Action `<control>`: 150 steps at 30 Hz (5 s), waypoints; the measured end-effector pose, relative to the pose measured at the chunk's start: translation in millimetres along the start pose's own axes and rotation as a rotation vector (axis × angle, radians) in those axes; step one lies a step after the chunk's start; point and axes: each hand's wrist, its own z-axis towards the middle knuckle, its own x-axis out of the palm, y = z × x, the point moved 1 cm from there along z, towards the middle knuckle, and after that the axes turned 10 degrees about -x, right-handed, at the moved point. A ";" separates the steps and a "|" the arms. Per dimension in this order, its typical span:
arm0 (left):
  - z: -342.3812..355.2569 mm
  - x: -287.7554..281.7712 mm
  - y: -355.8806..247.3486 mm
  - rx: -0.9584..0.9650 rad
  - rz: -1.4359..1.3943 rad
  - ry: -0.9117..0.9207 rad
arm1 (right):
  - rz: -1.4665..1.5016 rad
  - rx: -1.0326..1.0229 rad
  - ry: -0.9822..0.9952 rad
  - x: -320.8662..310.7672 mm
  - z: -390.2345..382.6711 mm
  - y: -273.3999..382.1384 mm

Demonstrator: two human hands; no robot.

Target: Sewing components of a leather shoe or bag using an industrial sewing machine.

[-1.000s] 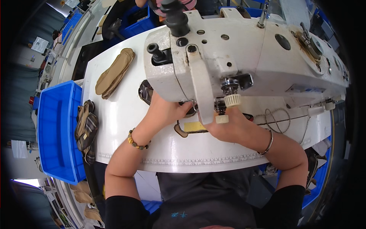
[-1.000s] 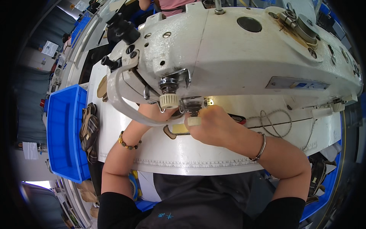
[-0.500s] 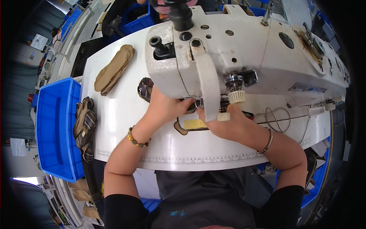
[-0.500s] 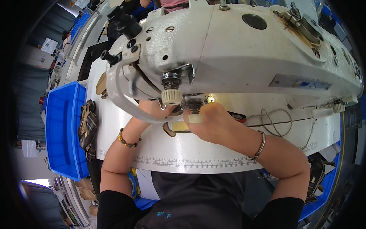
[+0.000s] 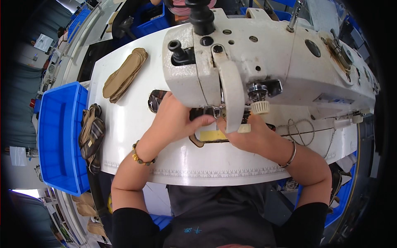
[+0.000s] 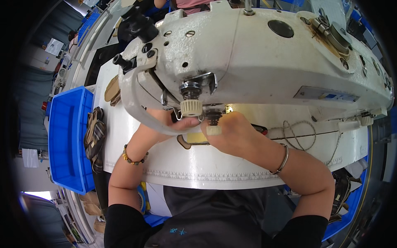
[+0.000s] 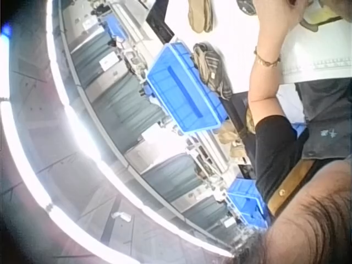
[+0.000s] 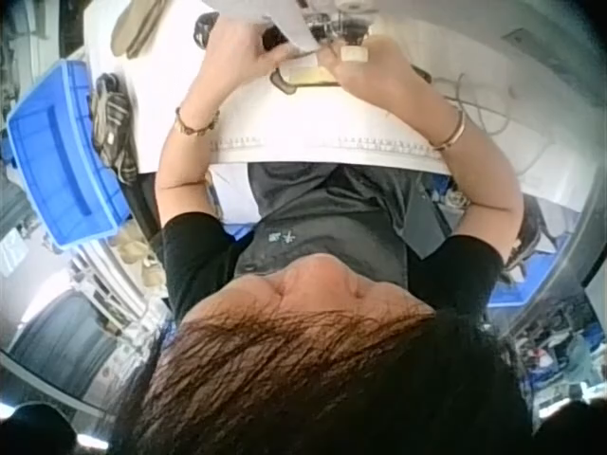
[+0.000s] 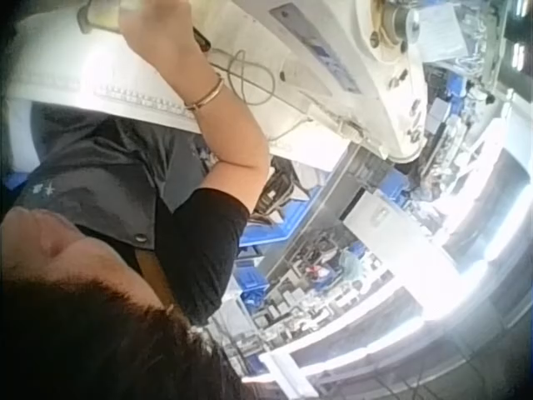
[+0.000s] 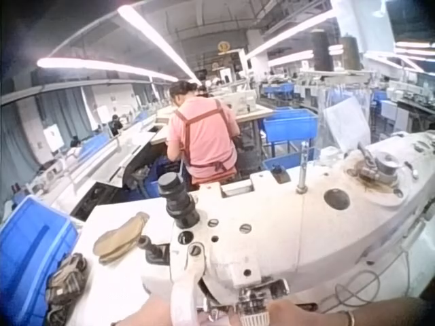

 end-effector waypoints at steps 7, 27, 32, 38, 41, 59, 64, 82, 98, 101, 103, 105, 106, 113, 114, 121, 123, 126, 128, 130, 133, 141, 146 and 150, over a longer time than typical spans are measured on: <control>-16.0 -8.7 -1.8 0.053 0.282 0.195 | 0.210 0.169 -0.117 0.4 9.7 8.2; -16.6 1.6 -3.4 0.101 0.318 0.085 | -0.078 -0.158 0.137 -5.2 5.7 5.7; -20.4 7.7 -3.3 0.169 0.315 0.056 | -0.232 -0.340 0.032 -18.1 14.1 7.7; -15.4 20.9 10.3 0.298 0.213 -0.091 | -0.174 -0.335 -0.123 -22.9 19.5 5.6; -14.6 21.7 12.9 0.309 0.172 -0.065 | -0.144 -0.309 -0.118 -25.8 20.5 6.0; -9.5 13.2 6.0 0.185 -0.010 -0.115 | -0.435 -0.289 0.087 -21.8 20.2 13.3; -11.7 11.8 7.8 0.200 0.035 -0.092 | -0.502 -0.305 0.178 -12.0 12.1 16.0; -29.9 30.5 0.5 -0.001 0.047 0.113 | 0.122 0.314 0.283 -15.3 13.8 20.5; -22.6 23.5 -9.2 -0.052 0.115 0.198 | -0.193 -0.060 0.197 -14.6 4.4 11.1; -19.7 26.4 -6.8 -0.028 0.108 0.176 | -0.012 0.004 0.035 -4.7 -2.7 2.2; -19.1 26.7 -6.5 -0.015 0.098 0.149 | 0.019 0.020 -0.002 -3.5 -0.8 2.2; -19.0 25.6 -7.1 -0.005 0.105 0.116 | 0.051 0.034 -0.039 -2.7 0.6 2.5; -18.9 25.2 -7.3 -0.005 0.105 0.116 | 0.057 0.041 -0.035 -2.1 0.6 2.4; -17.6 25.8 -2.0 0.008 0.096 0.066 | 0.103 0.012 -0.088 -8.5 3.0 1.9; -17.3 25.1 -0.9 0.010 0.076 0.044 | 0.101 0.014 -0.089 -6.0 1.0 0.5; -13.6 11.5 1.3 -0.061 0.048 -0.051 | -0.031 0.066 -0.041 -3.8 5.3 -3.5; -8.7 10.1 0.8 -0.071 -0.067 -0.077 | -0.031 0.033 0.013 -2.5 5.9 -2.4; -5.2 12.4 8.4 -0.142 -0.096 -0.106 | 0.371 0.411 -0.096 7.0 13.4 -2.7; -3.5 15.9 15.1 -0.135 -0.074 -0.117 | 0.442 0.335 0.270 -2.5 21.4 -3.6; -3.7 16.0 15.6 -0.128 -0.050 -0.129 | 0.258 0.134 0.330 -4.1 19.0 3.5; -3.8 11.8 7.6 -0.129 -0.054 -0.150 | -0.050 -0.149 0.316 -11.7 20.5 8.2; -10.4 -4.4 1.9 -0.146 -0.156 -0.027 | -0.237 -0.302 0.003 5.6 22.5 2.5; -13.9 0.5 -1.3 0.053 0.007 -0.055 | 0.121 -0.175 0.180 -1.9 22.0 4.4; -8.6 -3.2 4.9 0.227 0.128 -0.026 | -0.073 -0.374 0.098 -23.4 25.7 6.2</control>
